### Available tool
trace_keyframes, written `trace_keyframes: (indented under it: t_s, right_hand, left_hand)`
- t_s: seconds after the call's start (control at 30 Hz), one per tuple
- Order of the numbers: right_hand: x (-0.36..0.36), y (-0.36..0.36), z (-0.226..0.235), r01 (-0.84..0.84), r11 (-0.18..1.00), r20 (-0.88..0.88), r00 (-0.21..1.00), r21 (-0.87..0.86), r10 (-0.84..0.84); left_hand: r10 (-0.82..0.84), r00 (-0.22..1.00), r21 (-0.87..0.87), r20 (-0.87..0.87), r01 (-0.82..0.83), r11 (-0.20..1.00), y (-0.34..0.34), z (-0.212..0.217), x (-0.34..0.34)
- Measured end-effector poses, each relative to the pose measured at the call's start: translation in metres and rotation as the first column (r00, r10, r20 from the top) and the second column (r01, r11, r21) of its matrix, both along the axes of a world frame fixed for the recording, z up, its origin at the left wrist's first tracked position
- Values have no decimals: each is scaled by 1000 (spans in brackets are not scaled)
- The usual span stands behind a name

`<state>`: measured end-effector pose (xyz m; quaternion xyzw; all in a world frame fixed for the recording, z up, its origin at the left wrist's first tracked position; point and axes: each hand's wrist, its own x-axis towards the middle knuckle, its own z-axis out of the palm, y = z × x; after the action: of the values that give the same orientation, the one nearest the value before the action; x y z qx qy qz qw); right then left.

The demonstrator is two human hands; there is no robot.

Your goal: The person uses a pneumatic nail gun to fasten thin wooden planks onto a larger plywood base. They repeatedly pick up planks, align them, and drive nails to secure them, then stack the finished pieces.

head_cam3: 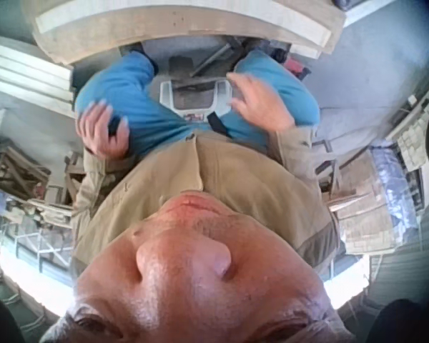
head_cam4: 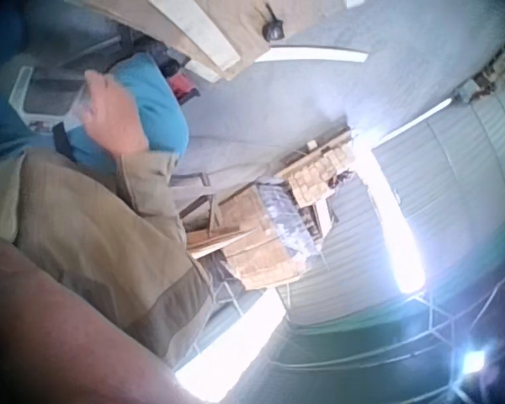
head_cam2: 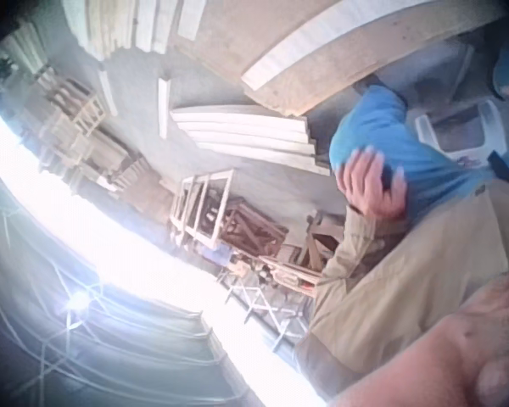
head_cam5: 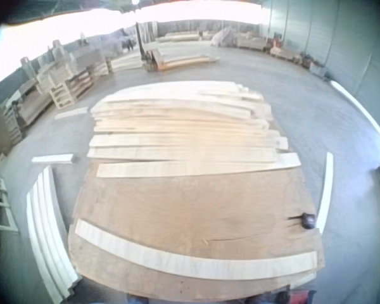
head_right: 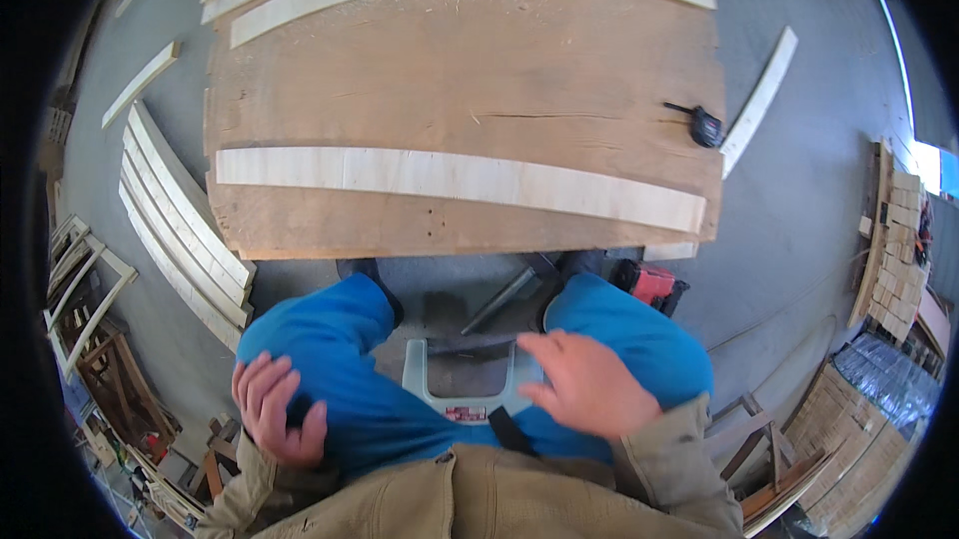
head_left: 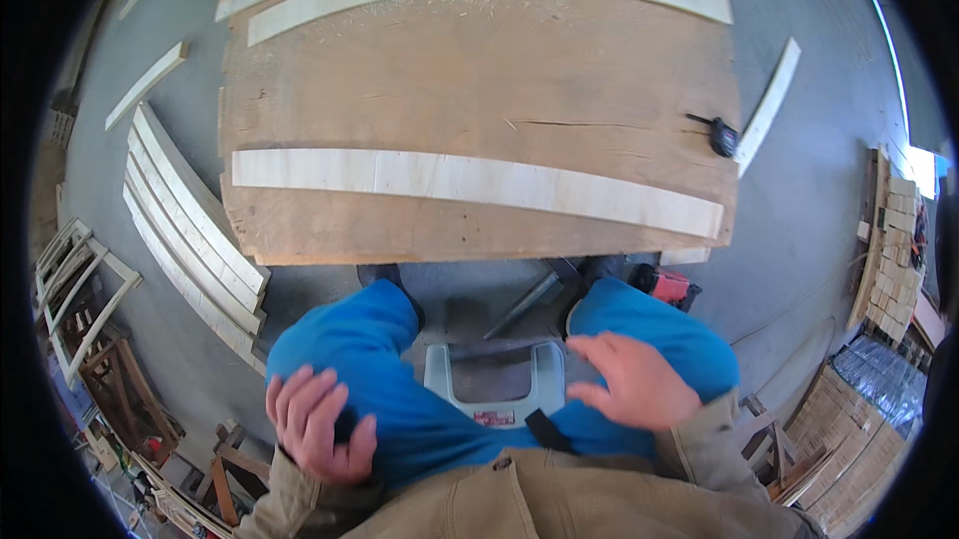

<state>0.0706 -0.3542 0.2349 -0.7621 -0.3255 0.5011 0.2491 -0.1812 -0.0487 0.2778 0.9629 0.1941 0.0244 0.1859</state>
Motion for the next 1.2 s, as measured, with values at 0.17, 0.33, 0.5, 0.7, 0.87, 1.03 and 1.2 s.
trace_keyframes:
  t_s: [0.17, 0.33, 0.5, 0.7, 0.87, 1.03, 1.2]
  right_hand:
    - [35, 18, -19, 208, 974, -266, 937, -94, -226]
    - [46, 29, -20, 201, 966, -401, 881, -163, -251]
    - [37, 42, -15, 193, 963, -490, 832, -187, -262]
    - [11, 39, -17, 179, 961, -478, 839, -212, -261]
    - [-16, 31, -27, 193, 927, -413, 853, -322, -321]
    - [-46, 23, -36, 145, 875, -228, 934, -461, -275]
    - [-62, 19, -9, 130, 860, -162, 958, -493, -238]
  left_hand:
    - [47, 959, 4, -281, -48, 999, 14, 8, 30]
    - [66, 906, -54, -418, -98, 994, 30, 18, 55]
    - [22, 876, -162, -482, -114, 980, 46, 25, 59]
    - [-11, 875, -270, -484, -138, 953, 49, 29, 45]
    - [-40, 904, -349, -425, -122, 929, 41, 35, 31]
    - [18, 928, -382, -372, -170, 908, 21, 42, 16]
    - [64, 941, -434, -333, -213, 875, 11, 41, -2]
